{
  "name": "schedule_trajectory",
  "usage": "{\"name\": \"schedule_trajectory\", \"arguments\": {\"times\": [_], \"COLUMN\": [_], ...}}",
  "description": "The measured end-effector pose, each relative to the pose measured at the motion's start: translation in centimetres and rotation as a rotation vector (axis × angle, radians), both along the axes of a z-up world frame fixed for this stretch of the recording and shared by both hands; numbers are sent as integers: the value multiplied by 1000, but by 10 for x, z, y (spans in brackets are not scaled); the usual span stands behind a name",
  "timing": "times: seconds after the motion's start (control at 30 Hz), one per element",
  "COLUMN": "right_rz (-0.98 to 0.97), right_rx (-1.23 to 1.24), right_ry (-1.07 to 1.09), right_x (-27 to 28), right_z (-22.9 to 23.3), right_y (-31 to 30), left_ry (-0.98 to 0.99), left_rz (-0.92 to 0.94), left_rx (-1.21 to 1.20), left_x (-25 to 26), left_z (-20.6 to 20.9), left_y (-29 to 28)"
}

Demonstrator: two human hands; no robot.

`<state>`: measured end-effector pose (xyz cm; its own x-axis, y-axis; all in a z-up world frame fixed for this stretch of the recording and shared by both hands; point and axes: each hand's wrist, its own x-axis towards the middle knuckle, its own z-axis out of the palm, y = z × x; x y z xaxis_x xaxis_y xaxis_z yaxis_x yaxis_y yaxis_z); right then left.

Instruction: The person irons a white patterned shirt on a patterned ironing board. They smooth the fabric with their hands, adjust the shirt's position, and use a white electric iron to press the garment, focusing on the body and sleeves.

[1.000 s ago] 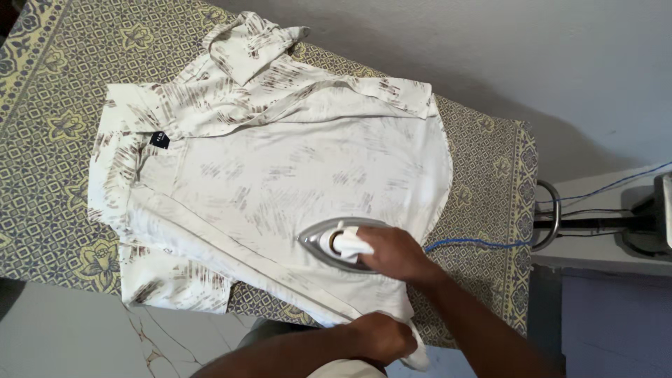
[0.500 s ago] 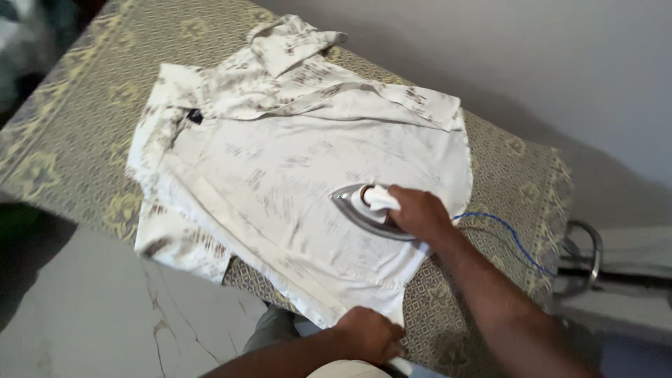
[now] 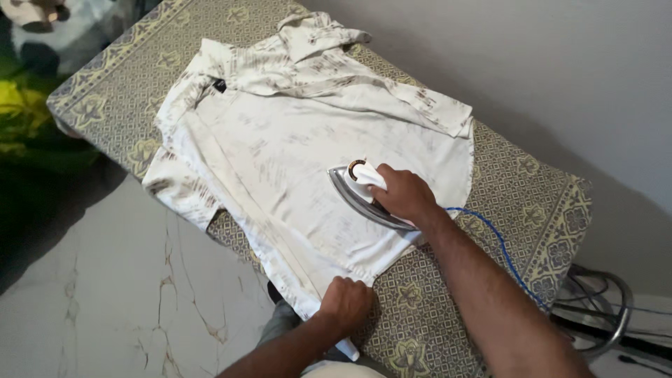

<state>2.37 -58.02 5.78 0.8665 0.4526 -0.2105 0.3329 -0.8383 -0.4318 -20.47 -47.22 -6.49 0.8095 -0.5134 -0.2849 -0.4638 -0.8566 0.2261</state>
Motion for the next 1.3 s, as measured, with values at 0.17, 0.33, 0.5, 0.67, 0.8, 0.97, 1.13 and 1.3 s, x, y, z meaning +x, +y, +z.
{"name": "schedule_trajectory", "arguments": {"times": [0.17,0.33,0.5,0.67,0.8,0.97,1.13,1.3], "right_rz": [32,24,-44,254,394,202,185,160], "right_rx": [11,-11,-12,57,150,25,62,-17], "right_ry": [44,141,520,213,177,258,192,189], "right_x": [-4,-25,-63,-89,-85,-72,-67,-75], "right_z": [-5,3,19,-4,-10,-2,-9,-1], "right_y": [-3,3,8,7,11,32,39,28], "left_ry": [164,27,-42,-121,-103,-112,-108,-101], "left_rz": [-106,-32,-26,21,-5,-83,-48,-57], "left_rx": [-2,-90,-163,-269,-271,-212,-225,-161], "left_x": [-8,-29,-32,-50,-51,-50,-50,-41], "left_z": [14,6,3,1,-7,-5,0,4], "left_y": [-3,-3,14,29,33,34,35,26]}}
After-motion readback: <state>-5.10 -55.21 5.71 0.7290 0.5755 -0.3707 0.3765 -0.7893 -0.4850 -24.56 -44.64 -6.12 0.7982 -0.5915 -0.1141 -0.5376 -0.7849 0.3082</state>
